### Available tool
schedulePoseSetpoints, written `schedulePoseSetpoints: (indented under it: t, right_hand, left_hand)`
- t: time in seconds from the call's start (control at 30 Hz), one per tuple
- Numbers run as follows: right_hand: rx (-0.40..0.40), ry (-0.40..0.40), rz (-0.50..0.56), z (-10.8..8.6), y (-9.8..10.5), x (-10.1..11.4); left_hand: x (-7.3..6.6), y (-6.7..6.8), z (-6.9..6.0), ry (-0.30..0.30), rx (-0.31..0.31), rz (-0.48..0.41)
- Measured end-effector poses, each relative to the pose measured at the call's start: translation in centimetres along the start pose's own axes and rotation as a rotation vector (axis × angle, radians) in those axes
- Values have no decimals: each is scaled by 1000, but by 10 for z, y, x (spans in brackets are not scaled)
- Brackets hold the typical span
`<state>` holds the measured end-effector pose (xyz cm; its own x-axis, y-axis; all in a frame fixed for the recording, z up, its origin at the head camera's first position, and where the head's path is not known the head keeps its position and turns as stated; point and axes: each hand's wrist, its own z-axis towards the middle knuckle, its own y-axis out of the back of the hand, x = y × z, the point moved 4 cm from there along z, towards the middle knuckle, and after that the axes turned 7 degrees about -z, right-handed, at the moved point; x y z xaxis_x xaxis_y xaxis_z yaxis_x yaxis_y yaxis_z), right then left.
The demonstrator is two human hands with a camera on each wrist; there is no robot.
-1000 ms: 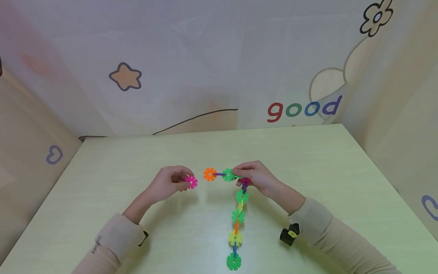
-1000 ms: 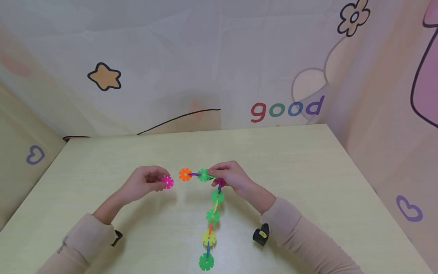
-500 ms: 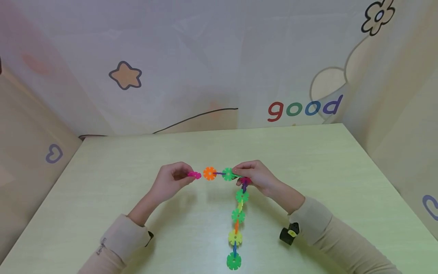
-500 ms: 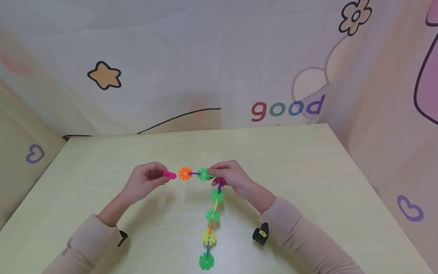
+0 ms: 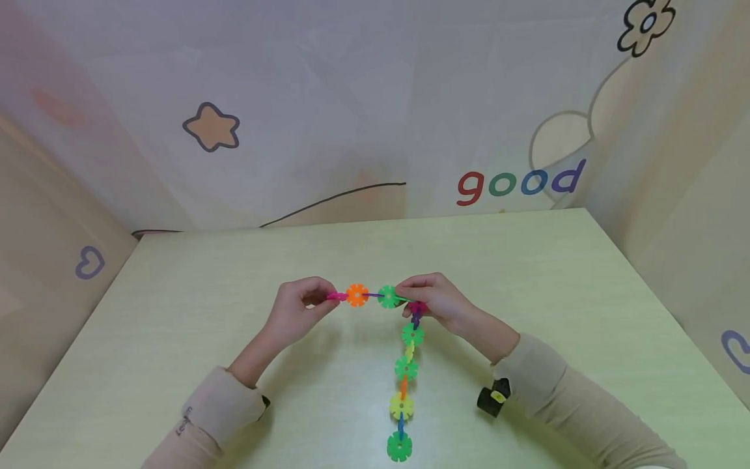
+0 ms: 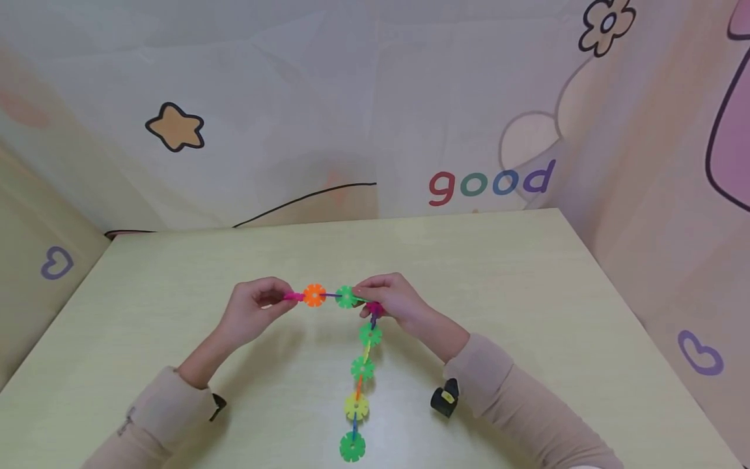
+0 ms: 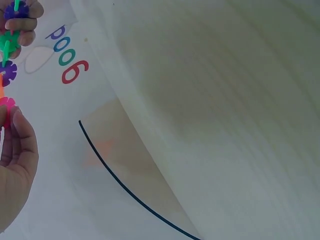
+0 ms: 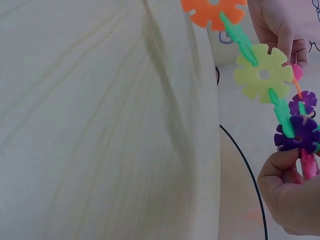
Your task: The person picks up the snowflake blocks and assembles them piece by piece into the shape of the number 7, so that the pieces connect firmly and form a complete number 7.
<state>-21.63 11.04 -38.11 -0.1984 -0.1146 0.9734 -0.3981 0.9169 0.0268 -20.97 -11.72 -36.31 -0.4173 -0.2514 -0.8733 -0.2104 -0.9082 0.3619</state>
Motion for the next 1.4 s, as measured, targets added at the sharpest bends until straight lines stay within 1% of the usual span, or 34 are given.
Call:
schedulePoseSetpoints:
  t: [0.17,0.3,0.53,0.73,0.8,0.9,1.0,1.13,1.3,1.4]
  right_hand:
    - [12,-37,-31,2,-1,-3]
    - [37,-64,-93,4,-3,-3]
    - [133,-68,-216,9,-6,0]
    - [167,-57,-289,12,-7,2]
    - [179,-47,-300,13,-8,2]
    - [193,-30,-308,13,-9,3]
    - [194,-20,-310,14,-9,3]
    - [191,-19,-307,13,-9,4]
    - [201,-20,-304,13,-9,5]
    - [210,-23,-298,13,-9,4]
  left_hand:
    - [-3,-2,0,-19,-3,6]
    - [-4,-4,-1,-37,5,17]
    - [-8,-6,-1,-70,9,66]
    - [-11,-6,-2,-84,7,74]
    - [-12,-5,-3,-105,8,64]
    - [-13,-4,-3,-153,9,48]
    - [-13,-4,-4,-203,8,40]
    - [-15,-5,-5,-251,6,42]
    - [-18,-8,-6,-293,11,46]
    - [-20,-9,-6,-307,18,53]
